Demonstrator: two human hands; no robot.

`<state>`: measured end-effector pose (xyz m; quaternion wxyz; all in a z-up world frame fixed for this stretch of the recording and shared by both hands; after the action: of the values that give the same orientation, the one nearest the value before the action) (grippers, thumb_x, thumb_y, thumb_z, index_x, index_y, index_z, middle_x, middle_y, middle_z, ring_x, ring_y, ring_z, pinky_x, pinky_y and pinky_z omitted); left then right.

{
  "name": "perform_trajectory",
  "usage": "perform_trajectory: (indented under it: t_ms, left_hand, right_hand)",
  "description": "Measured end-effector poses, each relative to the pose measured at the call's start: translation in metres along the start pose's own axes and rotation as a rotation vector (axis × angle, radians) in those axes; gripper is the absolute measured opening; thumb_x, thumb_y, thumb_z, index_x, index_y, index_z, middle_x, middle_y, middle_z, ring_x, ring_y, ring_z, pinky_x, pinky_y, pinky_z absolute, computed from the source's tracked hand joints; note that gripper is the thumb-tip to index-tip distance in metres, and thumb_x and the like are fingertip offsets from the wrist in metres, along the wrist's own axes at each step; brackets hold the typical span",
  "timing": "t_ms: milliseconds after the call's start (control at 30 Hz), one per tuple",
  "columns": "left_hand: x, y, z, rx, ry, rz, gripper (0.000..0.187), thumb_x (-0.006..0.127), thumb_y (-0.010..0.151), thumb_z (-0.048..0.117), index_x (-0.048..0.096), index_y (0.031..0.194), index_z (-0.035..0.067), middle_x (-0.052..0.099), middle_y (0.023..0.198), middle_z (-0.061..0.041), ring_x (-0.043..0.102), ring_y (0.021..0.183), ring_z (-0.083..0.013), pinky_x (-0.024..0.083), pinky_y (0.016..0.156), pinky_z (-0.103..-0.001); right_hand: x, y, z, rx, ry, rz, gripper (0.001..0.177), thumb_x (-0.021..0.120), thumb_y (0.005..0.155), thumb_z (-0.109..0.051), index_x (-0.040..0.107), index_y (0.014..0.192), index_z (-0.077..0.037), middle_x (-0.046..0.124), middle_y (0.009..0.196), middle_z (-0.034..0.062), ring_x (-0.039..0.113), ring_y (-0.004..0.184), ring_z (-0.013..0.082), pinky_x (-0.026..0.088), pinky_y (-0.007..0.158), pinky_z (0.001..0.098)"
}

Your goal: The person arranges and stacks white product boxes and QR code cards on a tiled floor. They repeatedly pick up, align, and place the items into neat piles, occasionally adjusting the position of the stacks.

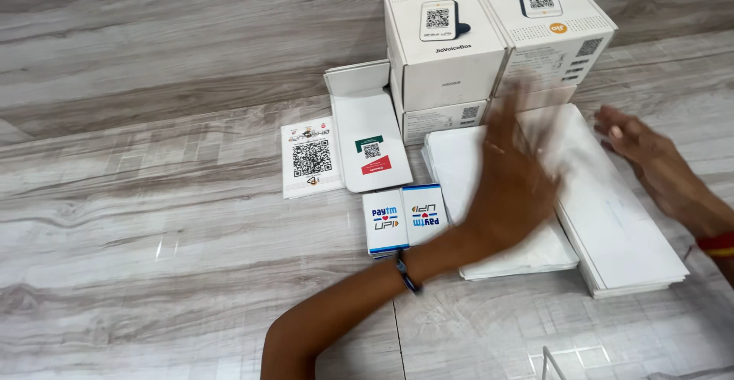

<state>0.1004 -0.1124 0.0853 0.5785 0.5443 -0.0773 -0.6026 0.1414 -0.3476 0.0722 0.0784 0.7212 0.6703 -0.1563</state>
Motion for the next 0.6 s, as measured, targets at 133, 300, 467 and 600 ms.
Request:
perform_trajectory:
  t_ms: [133,300,467,600]
  left_hand:
    - [-0.043,0.049,-0.103,-0.406,-0.285,0.391,0.110,0.077,0.093,0.022,-0.007,0.161,0.008,-0.001,0.169,-0.026,-0.003,0.157,-0.0429,0.009,0.127,-0.061]
    - [-0.053,0.046,-0.215,-0.996,-1.364,0.407,0.083,0.065,0.090,0.027,0.023,0.155,-0.001,0.028,0.163,-0.027,-0.008,0.157,-0.0309,-0.013,0.120,-0.049]
    - [-0.052,0.044,-0.221,-1.137,-1.282,0.226,0.044,0.074,0.081,0.007,0.062,0.119,-0.009,0.031,0.146,-0.024,0.018,0.151,-0.0326,0.004,0.125,-0.038]
    - [-0.053,0.050,-0.187,-0.999,-1.388,0.111,0.025,0.076,0.077,0.011,0.064,0.095,-0.002,0.054,0.113,-0.020,0.047,0.116,-0.0300,0.041,0.110,-0.044]
  right_hand:
    - [-0.002,0.039,-0.028,-0.125,-0.054,0.004,0.070,0.042,0.101,-0.030,0.016,0.160,-0.002,0.033,0.162,0.0172,0.034,0.149,0.0285,0.034,0.119,0.0411]
    - [-0.005,0.068,-0.037,-0.150,0.057,-0.077,0.066,0.044,0.102,-0.015,0.022,0.162,-0.001,0.048,0.152,0.0200,0.049,0.138,0.0302,0.044,0.117,0.0365]
    - [-0.005,0.074,-0.025,-0.162,0.067,-0.100,0.079,0.059,0.090,-0.003,0.027,0.162,-0.007,0.046,0.151,0.0166,0.048,0.139,0.0262,0.046,0.111,0.0395]
    - [-0.002,0.070,-0.021,-0.144,-0.080,-0.067,0.088,0.063,0.083,0.003,0.025,0.161,-0.009,0.045,0.153,0.0152,0.046,0.141,0.0267,0.046,0.111,0.0404]
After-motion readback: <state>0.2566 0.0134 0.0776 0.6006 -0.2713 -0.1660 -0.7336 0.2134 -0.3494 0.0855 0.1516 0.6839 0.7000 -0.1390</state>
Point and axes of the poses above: each hand's wrist, its own y-axis towards the middle knuckle, its own x-axis out of the palm, z = x × y, the point moved 3 cm from there along y, towards the middle knuckle
